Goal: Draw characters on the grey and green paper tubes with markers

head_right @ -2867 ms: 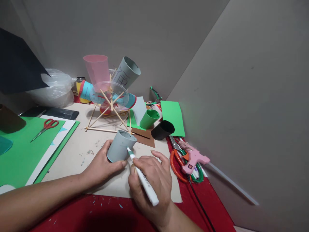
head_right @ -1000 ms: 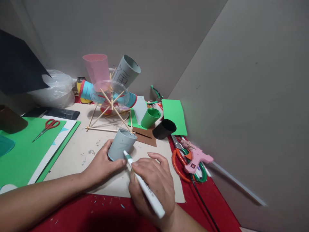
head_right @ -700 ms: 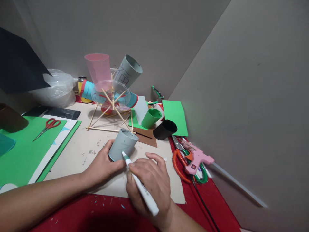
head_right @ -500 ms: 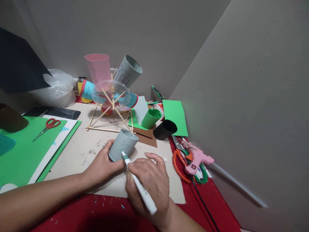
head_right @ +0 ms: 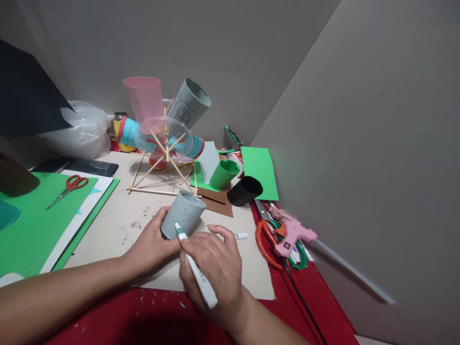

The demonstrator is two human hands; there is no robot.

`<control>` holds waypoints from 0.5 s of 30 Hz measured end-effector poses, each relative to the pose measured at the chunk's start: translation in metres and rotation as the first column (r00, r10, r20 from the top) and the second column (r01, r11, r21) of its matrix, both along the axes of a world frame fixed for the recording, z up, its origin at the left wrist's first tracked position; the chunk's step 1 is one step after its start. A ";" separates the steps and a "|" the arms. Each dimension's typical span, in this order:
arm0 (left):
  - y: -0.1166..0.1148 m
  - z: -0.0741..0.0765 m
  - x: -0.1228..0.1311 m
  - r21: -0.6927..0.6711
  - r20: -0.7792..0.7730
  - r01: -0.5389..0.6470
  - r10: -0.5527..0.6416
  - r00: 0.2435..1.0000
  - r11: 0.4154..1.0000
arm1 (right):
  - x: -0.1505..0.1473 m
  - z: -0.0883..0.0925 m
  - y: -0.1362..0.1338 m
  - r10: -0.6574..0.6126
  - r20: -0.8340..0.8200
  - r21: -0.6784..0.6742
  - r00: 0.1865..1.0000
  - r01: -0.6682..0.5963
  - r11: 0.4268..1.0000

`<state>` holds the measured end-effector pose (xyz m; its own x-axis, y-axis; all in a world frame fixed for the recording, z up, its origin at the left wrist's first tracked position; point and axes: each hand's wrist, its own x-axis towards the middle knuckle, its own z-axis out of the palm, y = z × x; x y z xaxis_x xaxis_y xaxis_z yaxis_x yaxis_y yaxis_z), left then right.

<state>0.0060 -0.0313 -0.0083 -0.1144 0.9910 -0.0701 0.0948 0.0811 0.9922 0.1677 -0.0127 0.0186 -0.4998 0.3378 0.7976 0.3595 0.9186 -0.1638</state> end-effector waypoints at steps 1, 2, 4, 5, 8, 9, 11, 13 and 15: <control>0.000 0.000 0.000 0.001 0.001 0.000 0.000 1.000 1.000 | -0.001 0.000 0.000 0.013 -0.003 -0.006 1.000 -0.014 1.000; 0.000 -0.001 0.000 0.001 0.005 0.000 0.000 1.000 1.000 | -0.001 -0.001 0.000 0.029 -0.004 -0.011 1.000 -0.029 1.000; 0.000 -0.001 -0.001 0.000 0.017 -0.004 0.004 1.000 1.000 | 0.001 -0.002 0.000 0.039 -0.012 -0.022 0.999 -0.039 0.999; 0.000 -0.001 -0.001 -0.002 0.026 -0.006 0.006 1.000 1.000 | 0.002 -0.002 0.000 0.033 -0.025 -0.024 0.999 -0.033 0.999; 0.000 -0.001 -0.003 -0.013 0.035 -0.004 0.004 0.999 1.000 | 0.007 -0.002 0.003 -0.007 -0.086 -0.015 0.996 0.006 1.000; 0.000 -0.001 -0.003 -0.012 0.038 -0.001 0.002 0.999 1.000 | 0.009 -0.002 0.003 -0.017 -0.102 -0.014 0.995 0.016 1.000; 0.001 -0.002 -0.004 -0.002 0.049 0.006 -0.006 0.999 1.000 | 0.012 0.000 0.005 -0.023 -0.113 -0.016 0.993 0.021 1.000; 0.001 -0.002 -0.005 0.010 0.064 0.014 -0.014 0.998 1.000 | 0.013 0.000 0.007 -0.020 -0.113 -0.014 0.993 0.019 1.000; 0.001 -0.002 -0.006 0.008 0.077 0.024 -0.025 0.997 1.000 | 0.013 0.000 0.008 -0.016 -0.110 -0.005 0.994 0.015 1.000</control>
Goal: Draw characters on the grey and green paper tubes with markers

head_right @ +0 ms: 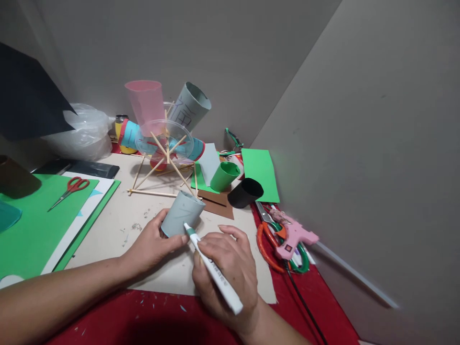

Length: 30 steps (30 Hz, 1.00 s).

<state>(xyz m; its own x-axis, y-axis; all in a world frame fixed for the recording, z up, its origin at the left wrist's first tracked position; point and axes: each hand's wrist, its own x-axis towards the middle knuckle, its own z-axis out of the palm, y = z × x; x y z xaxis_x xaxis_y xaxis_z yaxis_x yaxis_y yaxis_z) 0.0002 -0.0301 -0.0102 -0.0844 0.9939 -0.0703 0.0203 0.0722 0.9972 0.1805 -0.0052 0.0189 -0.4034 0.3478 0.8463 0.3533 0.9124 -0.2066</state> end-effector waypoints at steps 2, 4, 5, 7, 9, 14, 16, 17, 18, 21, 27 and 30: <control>0.000 0.000 0.000 -0.006 0.004 0.010 -0.010 1.000 1.000 | 0.000 -0.001 0.001 -0.004 0.007 0.000 1.000 0.004 1.000; 0.000 0.000 0.000 -0.011 -0.001 0.016 -0.016 1.000 1.000 | 0.001 -0.002 0.002 -0.010 0.019 -0.004 1.000 0.010 1.000; 0.000 0.000 0.000 -0.013 -0.004 0.016 -0.017 1.000 1.000 | 0.002 -0.003 0.002 -0.010 0.024 -0.006 1.000 0.010 1.000; 0.000 0.000 0.000 -0.012 -0.006 0.016 -0.016 1.000 1.000 | 0.003 -0.006 0.002 -0.004 0.026 -0.007 1.000 0.004 1.000; 0.000 -0.001 -0.001 -0.008 -0.001 0.019 -0.019 1.000 1.000 | 0.003 -0.009 0.003 0.003 0.021 -0.015 1.000 -0.003 1.000; 0.001 -0.005 -0.001 0.004 0.046 0.030 -0.031 0.998 1.000 | 0.003 -0.011 0.003 -0.002 0.013 -0.025 1.000 0.003 1.000; 0.001 -0.007 -0.001 0.005 0.074 0.040 -0.040 0.996 0.999 | 0.002 -0.010 0.003 -0.011 0.010 -0.026 1.000 0.011 1.000; 0.001 -0.007 -0.001 0.002 0.084 0.045 -0.045 0.995 0.999 | 0.002 -0.010 0.003 -0.014 0.010 -0.027 1.000 0.014 1.000; 0.001 -0.007 0.000 -0.001 0.093 0.046 -0.046 0.995 0.999 | 0.002 -0.009 0.003 -0.015 0.008 -0.027 1.000 0.015 1.000; 0.001 -0.007 0.000 -0.006 0.119 0.059 -0.057 0.991 0.998 | 0.002 -0.009 0.003 -0.014 0.011 -0.023 1.000 0.014 1.000; 0.001 -0.006 -0.001 0.001 0.142 0.069 -0.068 0.987 0.998 | 0.003 -0.007 0.001 -0.014 0.020 -0.029 1.000 0.015 0.999; 0.001 -0.006 -0.001 0.006 0.161 0.075 -0.075 0.984 0.997 | 0.002 -0.005 0.000 -0.002 0.024 -0.025 1.000 0.003 1.000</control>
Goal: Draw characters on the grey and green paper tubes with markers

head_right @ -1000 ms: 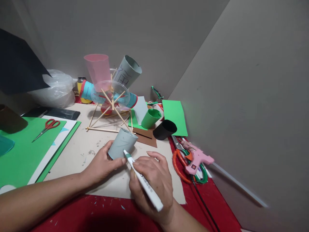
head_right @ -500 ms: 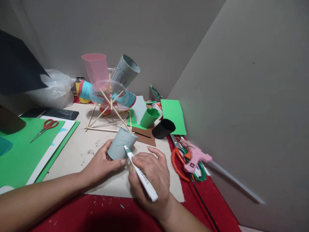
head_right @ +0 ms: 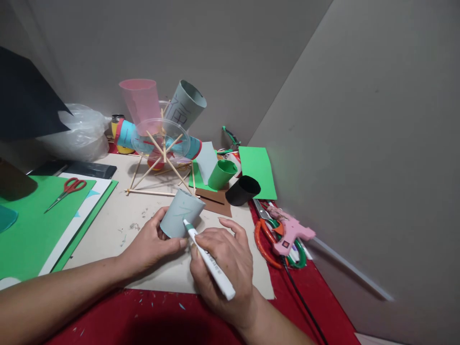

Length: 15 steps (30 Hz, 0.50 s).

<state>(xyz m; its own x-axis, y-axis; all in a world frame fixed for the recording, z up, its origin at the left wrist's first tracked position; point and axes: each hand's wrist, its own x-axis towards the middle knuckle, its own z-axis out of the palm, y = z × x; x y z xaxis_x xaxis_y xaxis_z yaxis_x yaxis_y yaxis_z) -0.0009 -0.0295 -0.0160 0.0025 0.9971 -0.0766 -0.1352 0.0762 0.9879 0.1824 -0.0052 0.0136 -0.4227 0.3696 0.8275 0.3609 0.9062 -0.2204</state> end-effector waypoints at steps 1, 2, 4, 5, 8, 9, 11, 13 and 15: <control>0.000 0.000 0.000 -0.001 -0.002 0.001 -0.001 1.000 1.000 | 0.000 0.000 -0.001 0.003 -0.001 -0.002 1.000 -0.003 1.000; 0.000 0.000 0.000 -0.004 -0.010 0.000 0.000 1.000 1.000 | -0.001 0.001 -0.001 0.007 -0.004 -0.002 1.000 -0.007 1.000; 0.000 0.001 0.001 -0.010 -0.025 -0.009 0.009 1.000 1.000 | -0.002 0.002 -0.002 0.010 0.000 -0.002 1.000 -0.010 1.000; 0.000 0.001 0.001 -0.011 -0.028 -0.014 0.014 1.000 1.000 | -0.003 0.003 -0.003 0.009 0.004 -0.003 1.000 -0.009 1.000; -0.001 0.003 0.002 -0.014 -0.030 -0.028 0.028 0.999 0.999 | -0.004 0.006 -0.005 0.006 0.030 -0.011 1.000 -0.006 1.000; -0.001 0.004 0.002 -0.016 -0.040 -0.032 0.031 0.999 0.999 | -0.004 0.007 -0.005 0.003 0.038 -0.014 0.999 -0.003 1.000; -0.001 0.006 0.003 -0.026 -0.076 -0.038 0.036 0.996 0.999 | -0.005 0.008 -0.007 -0.004 0.047 -0.017 0.999 0.005 1.000; -0.001 0.008 0.003 -0.037 -0.107 -0.039 0.035 0.994 0.999 | -0.006 0.009 -0.008 -0.009 0.053 -0.023 0.999 0.011 1.000; -0.001 0.010 0.002 -0.045 -0.117 -0.039 0.034 0.993 0.998 | -0.006 0.008 -0.009 -0.009 0.060 -0.038 0.998 0.012 0.999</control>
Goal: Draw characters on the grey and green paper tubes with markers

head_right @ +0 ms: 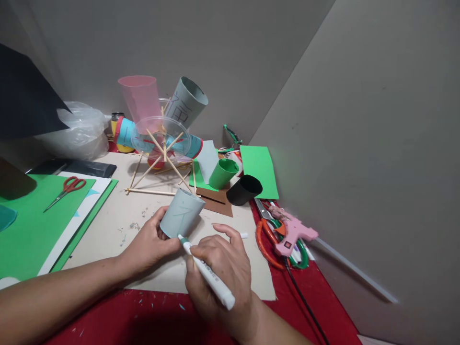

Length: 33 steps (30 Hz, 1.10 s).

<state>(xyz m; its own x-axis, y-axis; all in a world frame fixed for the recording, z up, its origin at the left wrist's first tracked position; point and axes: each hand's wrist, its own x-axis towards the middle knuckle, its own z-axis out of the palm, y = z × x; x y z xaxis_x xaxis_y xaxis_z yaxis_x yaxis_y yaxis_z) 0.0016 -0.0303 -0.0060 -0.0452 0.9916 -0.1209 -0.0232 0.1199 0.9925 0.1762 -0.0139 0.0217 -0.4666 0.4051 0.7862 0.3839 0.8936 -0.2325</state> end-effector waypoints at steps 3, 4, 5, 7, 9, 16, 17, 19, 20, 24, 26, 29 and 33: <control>0.000 0.001 0.000 0.001 0.004 -0.001 0.001 1.000 1.000 | 0.001 -0.001 0.000 -0.004 -0.002 -0.027 1.000 0.004 1.000; 0.000 0.000 0.000 0.000 0.007 0.000 0.000 1.000 1.000 | 0.001 -0.001 0.000 -0.005 -0.006 -0.028 1.000 0.005 1.000; 0.000 0.000 0.000 -0.001 0.011 0.003 -0.003 1.000 1.000 | 0.002 -0.001 0.001 -0.004 -0.011 -0.027 1.000 0.004 1.000; 0.000 -0.002 0.000 0.005 0.032 0.012 -0.012 0.999 1.000 | 0.003 0.000 0.002 -0.007 -0.029 -0.014 1.000 0.007 1.000; 0.000 -0.004 -0.001 0.019 0.065 0.017 -0.019 0.998 1.000 | 0.005 0.000 0.003 -0.022 -0.060 -0.003 0.998 0.022 1.000; -0.001 -0.009 -0.002 0.045 0.053 0.023 -0.025 0.998 0.999 | 0.007 -0.010 0.007 -0.025 -0.082 -0.016 0.996 0.024 1.000; -0.001 -0.009 -0.002 0.046 0.050 0.021 -0.023 0.999 0.999 | 0.008 -0.011 0.007 -0.022 -0.086 -0.018 0.996 0.021 1.000; -0.001 -0.008 -0.002 0.046 0.048 0.019 -0.021 0.999 0.999 | 0.009 -0.012 0.007 -0.019 -0.094 -0.014 0.995 0.018 1.000; -0.001 -0.008 -0.002 0.045 0.052 0.018 -0.020 0.998 0.999 | 0.009 -0.012 0.007 -0.019 -0.094 -0.007 0.995 0.018 1.000; -0.001 -0.006 -0.001 0.041 0.065 0.013 -0.015 0.998 0.999 | 0.006 -0.006 0.007 -0.022 -0.062 0.017 0.998 0.023 1.000; -0.001 -0.005 0.000 0.035 0.065 0.013 -0.016 0.998 0.999 | 0.005 -0.003 0.006 -0.024 -0.044 0.018 0.999 0.025 1.000; -0.001 -0.004 0.001 0.021 0.054 0.010 -0.012 0.998 1.000 | 0.004 -0.001 0.004 -0.011 -0.027 0.019 1.000 0.012 1.000; 0.000 -0.002 0.001 0.011 0.036 0.002 -0.002 0.999 1.000 | 0.003 -0.001 0.001 -0.001 -0.003 -0.009 1.000 0.001 1.000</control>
<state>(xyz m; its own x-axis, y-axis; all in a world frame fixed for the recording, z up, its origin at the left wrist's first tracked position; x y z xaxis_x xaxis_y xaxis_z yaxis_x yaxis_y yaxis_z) 0.0029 -0.0303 -0.0082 -0.0392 0.9930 -0.1116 -0.0590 0.1092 0.9923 0.1791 -0.0134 0.0208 -0.4637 0.4129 0.7839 0.3843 0.8909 -0.2419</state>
